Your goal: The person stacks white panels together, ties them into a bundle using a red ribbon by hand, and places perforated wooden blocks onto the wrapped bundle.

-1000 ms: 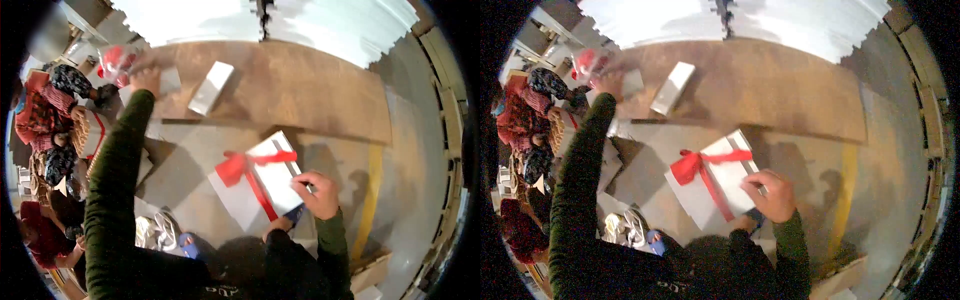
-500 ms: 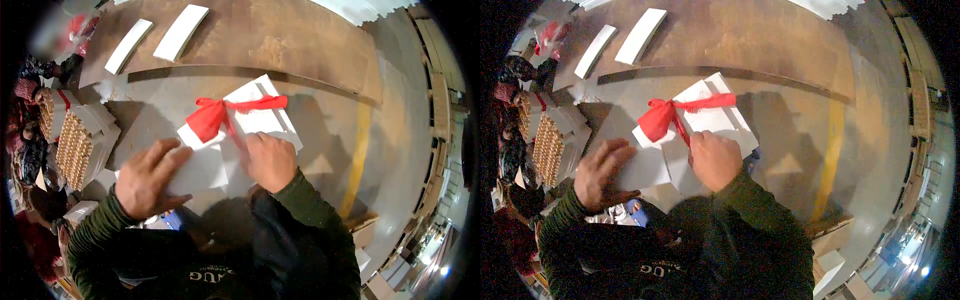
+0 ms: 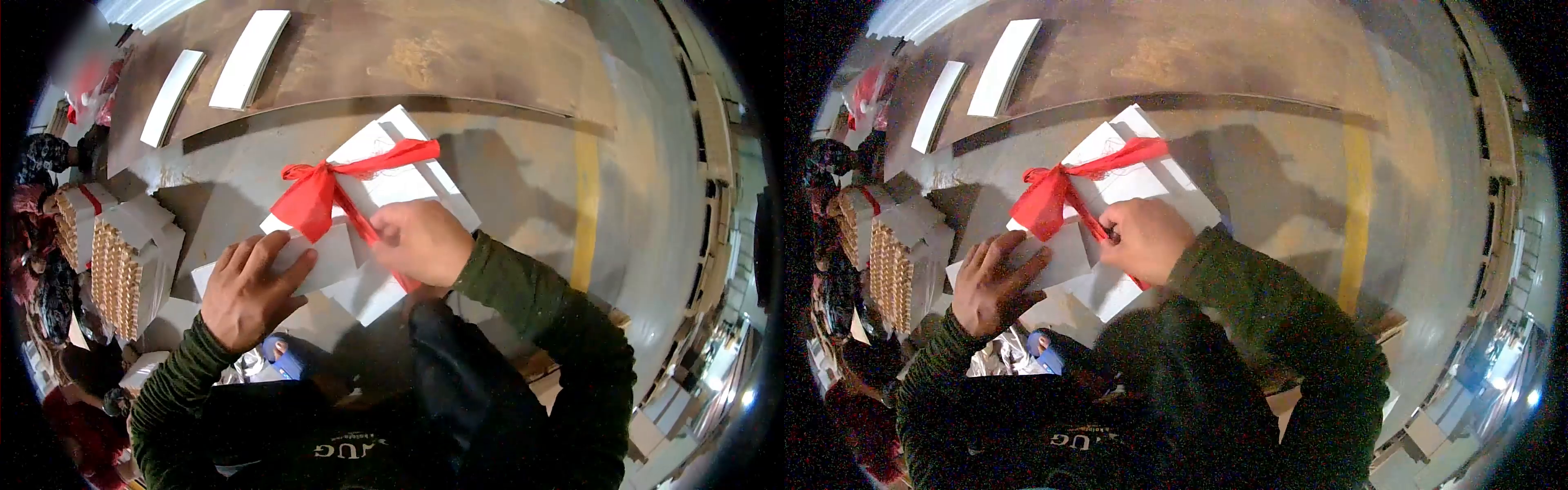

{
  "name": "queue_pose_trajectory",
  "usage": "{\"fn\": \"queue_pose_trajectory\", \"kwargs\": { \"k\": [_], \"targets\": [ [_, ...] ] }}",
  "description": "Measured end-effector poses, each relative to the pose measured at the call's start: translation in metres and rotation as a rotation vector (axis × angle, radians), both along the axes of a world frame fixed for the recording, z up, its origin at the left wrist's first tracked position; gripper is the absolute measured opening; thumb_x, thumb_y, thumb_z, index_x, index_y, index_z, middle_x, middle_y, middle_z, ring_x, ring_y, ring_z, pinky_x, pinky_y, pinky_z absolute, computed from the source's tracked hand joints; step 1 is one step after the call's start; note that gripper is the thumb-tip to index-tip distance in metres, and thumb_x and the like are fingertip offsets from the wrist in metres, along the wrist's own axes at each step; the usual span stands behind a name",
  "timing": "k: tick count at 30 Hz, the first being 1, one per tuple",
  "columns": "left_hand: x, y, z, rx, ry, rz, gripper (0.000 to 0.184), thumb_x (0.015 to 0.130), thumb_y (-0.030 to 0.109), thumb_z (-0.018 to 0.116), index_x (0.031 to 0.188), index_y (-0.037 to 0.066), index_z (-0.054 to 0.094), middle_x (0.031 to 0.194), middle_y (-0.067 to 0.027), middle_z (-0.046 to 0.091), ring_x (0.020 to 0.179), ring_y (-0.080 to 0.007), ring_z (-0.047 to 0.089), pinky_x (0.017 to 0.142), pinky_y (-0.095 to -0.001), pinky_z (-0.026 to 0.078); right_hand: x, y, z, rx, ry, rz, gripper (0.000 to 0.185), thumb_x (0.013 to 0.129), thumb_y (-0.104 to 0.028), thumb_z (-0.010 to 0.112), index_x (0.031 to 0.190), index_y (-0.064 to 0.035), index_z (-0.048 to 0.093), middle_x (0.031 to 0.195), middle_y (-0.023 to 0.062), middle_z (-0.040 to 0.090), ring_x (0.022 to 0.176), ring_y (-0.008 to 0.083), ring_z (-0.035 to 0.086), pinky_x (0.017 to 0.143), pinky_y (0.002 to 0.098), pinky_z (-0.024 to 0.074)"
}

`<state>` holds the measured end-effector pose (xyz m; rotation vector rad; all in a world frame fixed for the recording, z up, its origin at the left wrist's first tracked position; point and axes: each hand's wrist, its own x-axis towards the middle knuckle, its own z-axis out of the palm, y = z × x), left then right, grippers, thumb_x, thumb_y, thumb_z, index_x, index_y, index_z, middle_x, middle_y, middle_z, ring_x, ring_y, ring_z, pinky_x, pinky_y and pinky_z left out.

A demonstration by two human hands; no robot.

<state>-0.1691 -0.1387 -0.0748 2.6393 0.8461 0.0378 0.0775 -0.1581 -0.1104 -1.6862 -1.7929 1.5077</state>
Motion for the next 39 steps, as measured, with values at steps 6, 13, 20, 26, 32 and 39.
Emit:
{"fn": "queue_pose_trajectory", "kwargs": {
  "k": [6,13,20,26,32,39],
  "targets": [
    [0.001,0.004,0.007,-0.001,0.036,-0.014,0.055,0.059,0.023,0.071,0.111,0.015,0.057,0.113,-0.0104,0.048,0.098,-0.0278,0.049,0.081,-0.0387,0.042,-0.014,-0.009,-0.006,0.317,-0.199,0.022,0.018,0.069,-0.020,0.059,0.068,-0.0037,0.053,0.065,0.0132,0.057,0.065,0.0325,0.056,0.059,0.0422,0.0436],
    [-0.002,0.001,0.000,0.031,0.002,-0.037,0.054,0.060,0.023,0.070,0.111,0.014,0.057,0.116,-0.0108,0.050,0.103,-0.0288,0.049,0.082,-0.0399,0.042,-0.012,-0.009,-0.007,0.297,-0.193,-0.034,0.021,0.070,-0.026,0.061,0.068,-0.0059,0.054,0.063,0.0116,0.056,0.065,0.0320,0.057,0.057,0.0429,0.0429],
    [0.008,0.003,-0.022,0.079,-0.080,-0.056,0.053,0.057,0.021,0.072,0.107,0.014,0.059,0.113,-0.0100,0.049,0.102,-0.0297,0.047,0.082,-0.0409,0.041,-0.010,-0.008,-0.004,0.222,-0.130,-0.033,0.022,0.071,-0.028,0.062,0.071,-0.0073,0.056,0.065,0.0109,0.058,0.064,0.0314,0.058,0.058,0.0420,0.0435],
    [0.015,-0.008,-0.036,0.137,-0.194,0.099,0.053,0.055,0.020,0.074,0.107,0.016,0.060,0.116,-0.0126,0.046,0.103,-0.0325,0.045,0.082,-0.0415,0.041,-0.017,-0.015,0.010,0.299,-0.404,-0.037,0.025,0.071,-0.032,0.065,0.069,-0.0084,0.055,0.065,0.0096,0.059,0.064,0.0299,0.059,0.057,0.0419,0.0447],
    [0.016,-0.012,-0.042,0.185,-0.204,0.126,0.052,0.058,0.021,0.073,0.109,0.020,0.059,0.113,-0.0118,0.047,0.098,-0.0316,0.046,0.078,-0.0412,0.039,-0.013,-0.030,0.012,0.199,-0.436,-0.028,0.025,0.067,-0.030,0.068,0.067,-0.0086,0.054,0.064,0.0094,0.058,0.062,0.0292,0.058,0.057,0.0413,0.0446],
    [0.026,-0.020,-0.046,0.208,-0.190,0.183,0.051,0.061,0.025,0.074,0.110,0.018,0.060,0.105,-0.0122,0.050,0.095,-0.0312,0.047,0.080,-0.0425,0.039,-0.006,-0.045,-0.008,0.463,-0.257,-0.142,0.023,0.065,-0.026,0.069,0.062,-0.0085,0.054,0.063,0.0083,0.055,0.059,0.0290,0.056,0.057,0.0391,0.0443]
  ]
}}
